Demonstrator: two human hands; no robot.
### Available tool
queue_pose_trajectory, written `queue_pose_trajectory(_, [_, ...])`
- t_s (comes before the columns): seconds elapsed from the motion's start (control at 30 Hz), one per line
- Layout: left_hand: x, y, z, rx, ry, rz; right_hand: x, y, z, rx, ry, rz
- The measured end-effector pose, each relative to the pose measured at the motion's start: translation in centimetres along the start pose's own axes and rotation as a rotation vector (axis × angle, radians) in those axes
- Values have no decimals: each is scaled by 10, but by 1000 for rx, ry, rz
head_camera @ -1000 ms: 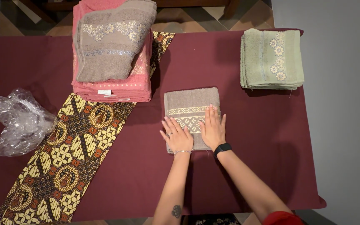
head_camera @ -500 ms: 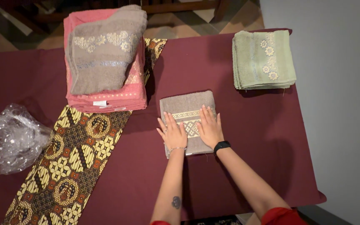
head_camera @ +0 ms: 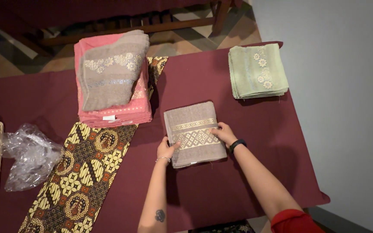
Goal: The person folds a gray towel on a maroon table, smoothing it out and folding it into a neat rectangle. The person then places the folded towel on a stack of other folded towels.
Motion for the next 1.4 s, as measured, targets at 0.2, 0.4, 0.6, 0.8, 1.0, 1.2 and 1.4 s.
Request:
queue_pose_trajectory(0.2, [2,-42,-19,85,35,-217,-43,20,21,85,-95,-40])
queue_pose_trajectory(0.4, [-31,-158,-40,365,-111,-628,-115,-33,68,116,-96,-316])
queue_pose_trajectory(0.6, [-72,-140,-32,41,-461,-563,-103,-90,110,-289,37,-349])
queue_pose_trajectory(0.8, [-99,3,-72,-42,-523,60,-35,-12,157,-577,-475,398])
queue_pose_trajectory(1.0, [-87,29,-106,132,-302,130,-3,-14,128,-572,-304,226])
queue_pose_trajectory(1.2, [-91,3,-101,-286,-154,174,-19,12,100,-202,42,79])
queue_pose_trajectory(1.4, [-86,-80,-95,-497,-9,48,-45,86,128,-17,127,219])
Point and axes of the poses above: each hand's wrist, its own x-axis towards the middle knuckle, its own z-axis out of the back of the hand, y = z × x, the point moved 9 cm from there along x, towards the middle knuckle, and after that the axes turned 15 degrees about -y, right-handed, at the moved point
